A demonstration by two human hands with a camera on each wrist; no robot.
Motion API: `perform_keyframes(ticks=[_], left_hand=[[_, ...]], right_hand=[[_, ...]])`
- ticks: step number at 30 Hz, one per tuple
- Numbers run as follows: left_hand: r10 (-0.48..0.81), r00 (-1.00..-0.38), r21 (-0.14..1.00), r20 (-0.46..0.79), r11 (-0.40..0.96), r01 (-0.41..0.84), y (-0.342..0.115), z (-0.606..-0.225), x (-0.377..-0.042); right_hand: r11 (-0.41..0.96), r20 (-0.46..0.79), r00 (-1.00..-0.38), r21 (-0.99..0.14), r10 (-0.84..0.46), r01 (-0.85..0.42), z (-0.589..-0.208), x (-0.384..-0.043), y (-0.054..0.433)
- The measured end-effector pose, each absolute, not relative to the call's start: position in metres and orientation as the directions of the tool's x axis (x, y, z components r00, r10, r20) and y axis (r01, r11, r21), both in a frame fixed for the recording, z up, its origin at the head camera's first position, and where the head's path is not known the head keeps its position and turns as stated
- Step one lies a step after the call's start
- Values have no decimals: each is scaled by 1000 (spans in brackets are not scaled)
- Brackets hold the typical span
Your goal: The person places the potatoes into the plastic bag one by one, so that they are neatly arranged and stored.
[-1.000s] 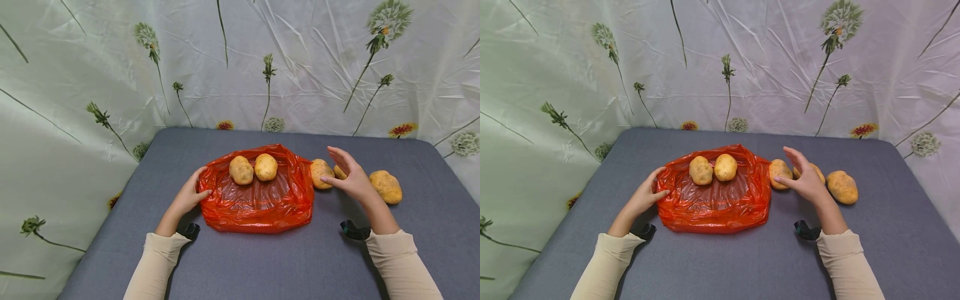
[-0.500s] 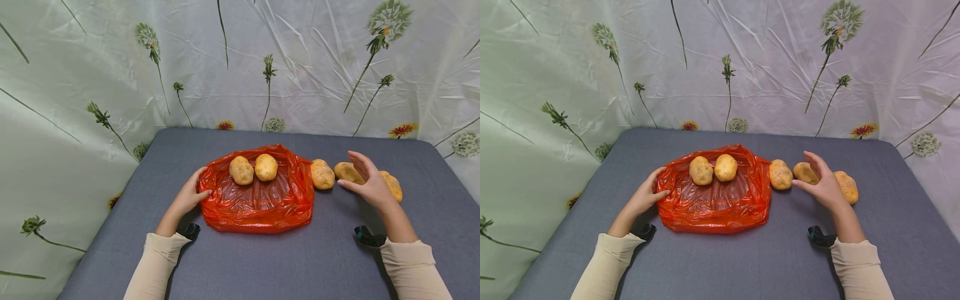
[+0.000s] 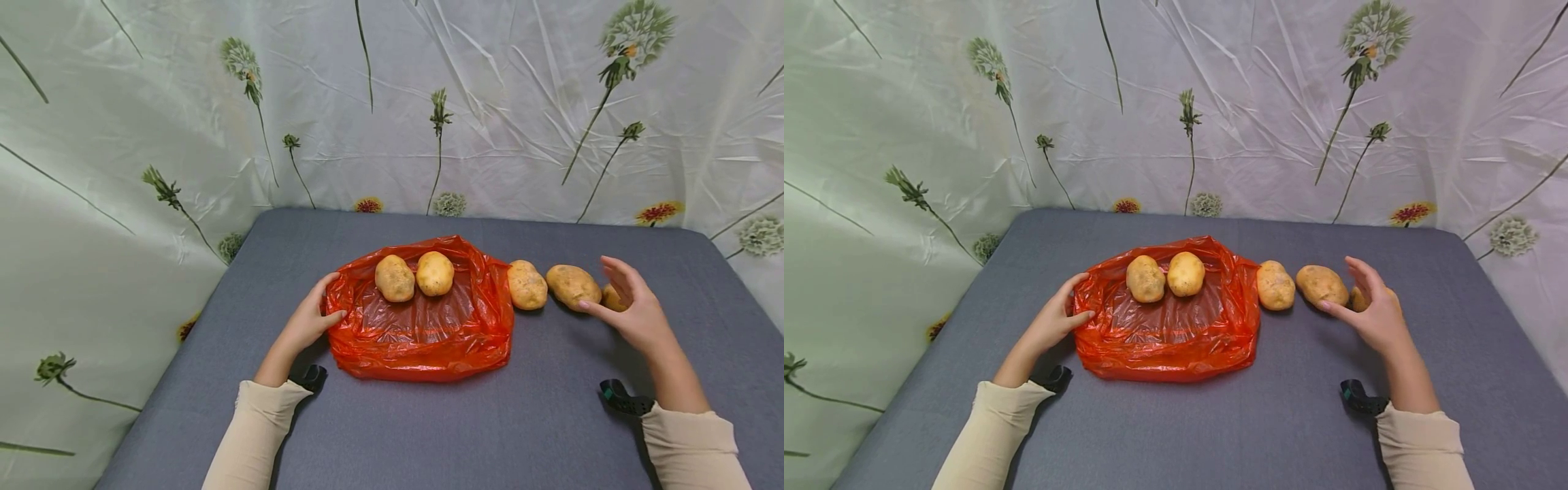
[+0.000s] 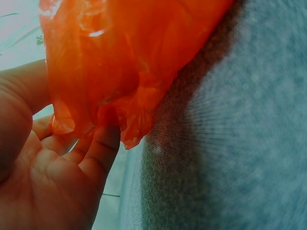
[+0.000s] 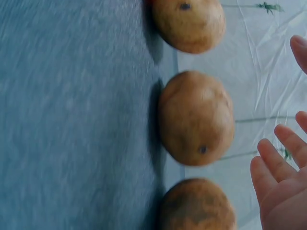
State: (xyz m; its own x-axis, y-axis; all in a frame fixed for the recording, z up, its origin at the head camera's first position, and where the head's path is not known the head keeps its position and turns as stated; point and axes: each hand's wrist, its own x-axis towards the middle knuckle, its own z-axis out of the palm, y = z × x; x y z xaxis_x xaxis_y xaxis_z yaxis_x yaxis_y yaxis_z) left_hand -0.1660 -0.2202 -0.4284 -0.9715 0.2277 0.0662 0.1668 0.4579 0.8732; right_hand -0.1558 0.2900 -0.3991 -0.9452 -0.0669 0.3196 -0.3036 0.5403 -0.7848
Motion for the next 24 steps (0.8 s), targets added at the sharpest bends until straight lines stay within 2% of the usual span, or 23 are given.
perform_keyframes(ticks=[6,13,24], left_hand=[[226,-971,873,76,455,174,-220,-428,-166],[222,-973,875,59,458,158,-220,-428,-165],[224,-972,873,68,458,166,-220,-427,-165]], right_hand=[[527,327,-945,-801,-15,-286,-408,-151,308],[575,339,-940,-778,46,-252,-430,-153,338],[569,309,-944,-799,114,-193,-415,-133,331]])
